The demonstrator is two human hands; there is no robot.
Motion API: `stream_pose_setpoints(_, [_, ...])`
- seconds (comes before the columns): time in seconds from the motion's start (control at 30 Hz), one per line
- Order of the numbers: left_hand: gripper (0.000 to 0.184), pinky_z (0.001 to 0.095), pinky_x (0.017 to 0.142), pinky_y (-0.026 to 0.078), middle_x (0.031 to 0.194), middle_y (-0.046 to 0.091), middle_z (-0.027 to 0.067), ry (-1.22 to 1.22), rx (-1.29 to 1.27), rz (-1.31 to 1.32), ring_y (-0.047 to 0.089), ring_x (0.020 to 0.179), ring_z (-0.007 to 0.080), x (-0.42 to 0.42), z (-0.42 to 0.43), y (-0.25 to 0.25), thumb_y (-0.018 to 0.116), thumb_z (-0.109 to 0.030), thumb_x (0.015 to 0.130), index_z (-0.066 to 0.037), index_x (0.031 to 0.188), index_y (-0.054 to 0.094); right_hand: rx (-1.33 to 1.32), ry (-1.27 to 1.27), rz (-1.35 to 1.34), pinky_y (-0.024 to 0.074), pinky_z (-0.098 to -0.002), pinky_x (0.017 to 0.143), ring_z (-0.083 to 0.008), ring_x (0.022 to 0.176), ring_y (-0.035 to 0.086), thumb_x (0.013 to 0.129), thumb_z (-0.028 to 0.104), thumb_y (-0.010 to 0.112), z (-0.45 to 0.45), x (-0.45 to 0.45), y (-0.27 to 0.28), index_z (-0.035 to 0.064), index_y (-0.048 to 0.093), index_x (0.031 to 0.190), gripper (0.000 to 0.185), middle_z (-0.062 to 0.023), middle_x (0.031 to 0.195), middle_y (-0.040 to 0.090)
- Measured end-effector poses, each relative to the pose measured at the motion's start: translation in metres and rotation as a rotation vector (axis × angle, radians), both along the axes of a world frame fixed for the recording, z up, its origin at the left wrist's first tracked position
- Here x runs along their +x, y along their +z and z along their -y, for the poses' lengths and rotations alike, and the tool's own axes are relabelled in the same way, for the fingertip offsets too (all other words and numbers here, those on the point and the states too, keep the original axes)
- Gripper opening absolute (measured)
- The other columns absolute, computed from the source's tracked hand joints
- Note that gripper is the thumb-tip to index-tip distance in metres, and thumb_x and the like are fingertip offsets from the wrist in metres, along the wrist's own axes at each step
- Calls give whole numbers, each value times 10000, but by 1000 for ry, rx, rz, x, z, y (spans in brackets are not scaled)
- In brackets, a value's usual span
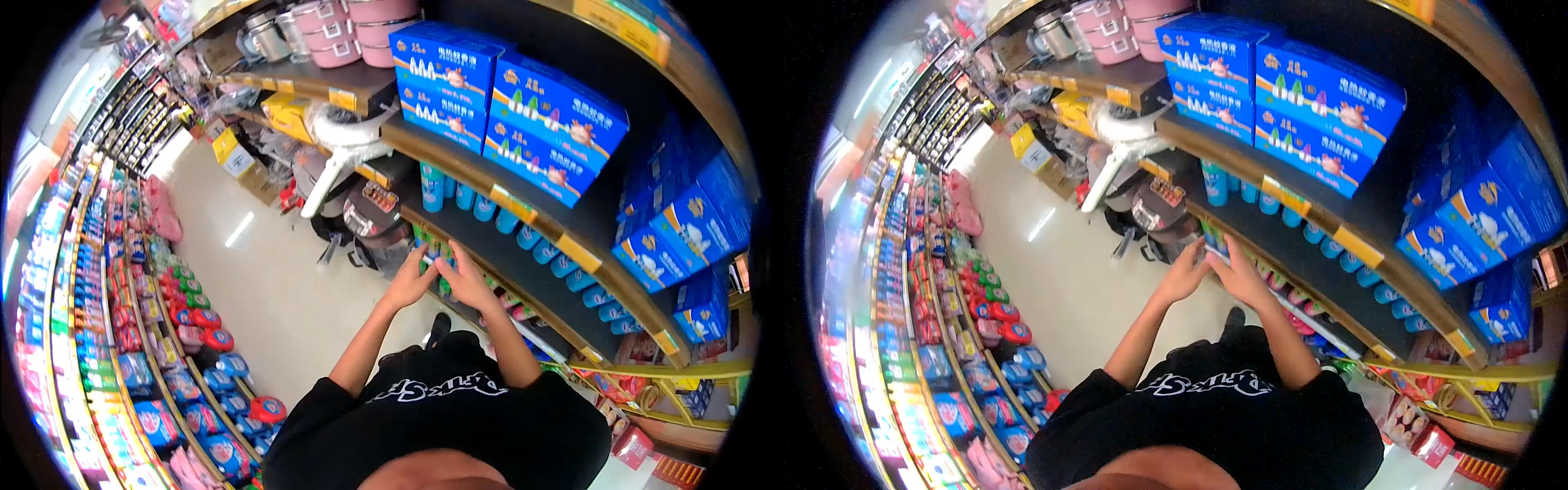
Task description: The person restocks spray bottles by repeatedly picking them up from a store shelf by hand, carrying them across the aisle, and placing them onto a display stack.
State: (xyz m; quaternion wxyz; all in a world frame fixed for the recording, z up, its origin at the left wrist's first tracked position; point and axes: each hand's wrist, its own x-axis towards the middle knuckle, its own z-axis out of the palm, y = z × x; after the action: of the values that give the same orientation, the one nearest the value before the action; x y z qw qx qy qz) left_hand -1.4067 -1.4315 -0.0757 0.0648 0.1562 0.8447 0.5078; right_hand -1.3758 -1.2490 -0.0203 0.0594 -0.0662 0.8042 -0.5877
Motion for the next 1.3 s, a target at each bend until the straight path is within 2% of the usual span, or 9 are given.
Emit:
stream_pose_setpoints(0.27, [883, 406, 1175, 288, 1537, 320, 332, 114, 114, -15, 351, 1436, 386, -160, -13, -22, 667, -354, 938, 153, 1503, 215, 112, -294, -223, 383, -418, 1111, -351, 1400, 437, 999, 438, 592, 19, -177, -61, 32, 375, 1510, 688, -222, 1508, 451])
stream_pose_setpoints(0.33, [930, 422, 1205, 230, 1550, 265, 370, 113, 179, -49, 280, 1471, 424, -187, -15, -29, 676, -377, 916, 177, 1492, 202, -17, -334, -71, 428, -405, 1048, -284, 1314, 521, 972, 410, 646, 25, -192, -43, 40, 504, 1420, 597, -173, 1413, 556])
stream_pose_setpoints(0.53, [775, 446, 1169, 277, 1483, 382, 295, -132, 272, -99, 350, 1410, 440, -244, -15, -63, 683, -172, 846, 48, 1481, 297, -1, -524, -109, 481, -389, 956, -229, 1134, 617, 934, 361, 718, 52, -224, -77, -1, 628, 1258, 495, -132, 1252, 664])
stream_pose_setpoints(0.8, [794, 424, 1108, 365, 1469, 394, 285, -333, 309, 86, 452, 1339, 422, -220, -1, -38, 716, -159, 838, 52, 1478, 295, -173, -800, -228, 478, -363, 967, -214, 1114, 600, 851, 105, 777, 82, -196, -102, -34, 521, 1336, 567, -126, 1234, 632])
stream_pose_setpoints(0.87, [930, 416, 1104, 374, 1481, 385, 266, -395, 337, 77, 477, 1323, 375, -205, -1, -38, 755, -214, 860, 60, 1529, 171, -292, -879, -119, 471, -360, 981, -208, 1133, 585, 840, 65, 767, 95, -170, -73, -45, 475, 1364, 610, -129, 1231, 624])
stream_pose_setpoints(0.97, [1067, 416, 1126, 352, 1506, 364, 265, -521, 387, 38, 454, 1350, 358, -181, -2, -53, 766, -247, 873, 58, 1563, 12, -175, -962, -323, 433, -330, 1030, -176, 1178, 548, 814, 65, 789, 105, -134, -72, -31, 442, 1412, 698, -109, 1277, 594])
stream_pose_setpoints(1.03, [1049, 441, 1163, 299, 1528, 308, 301, -575, 312, -8, 370, 1408, 392, -161, -5, -58, 759, -226, 870, 69, 1559, 25, -159, -1017, -377, 453, -315, 1000, -159, 1144, 565, 804, 69, 804, 105, -108, -77, -10, 454, 1409, 704, -80, 1266, 594])
stream_pose_setpoints(1.13, [1053, 467, 1189, 245, 1550, 250, 326, -642, 282, -47, 294, 1446, 426, -118, -17, -39, 762, -231, 861, 85, 1552, 32, -405, -1133, -344, 437, -377, 1047, -257, 1225, 569, 763, 195, 827, 104, -63, -71, -46, 457, 1410, 783, -187, 1332, 575])
stream_pose_setpoints(1.3, [1047, 498, 1194, 233, 1575, 190, 353, -830, 270, -87, 267, 1455, 470, -23, -55, -24, 762, -248, 862, 103, 1544, 49, -359, -1328, -387, 447, -366, 1040, -234, 1235, 561, 773, 202, 832, 77, 42, -76, -25, 492, 1404, 751, -155, 1319, 591])
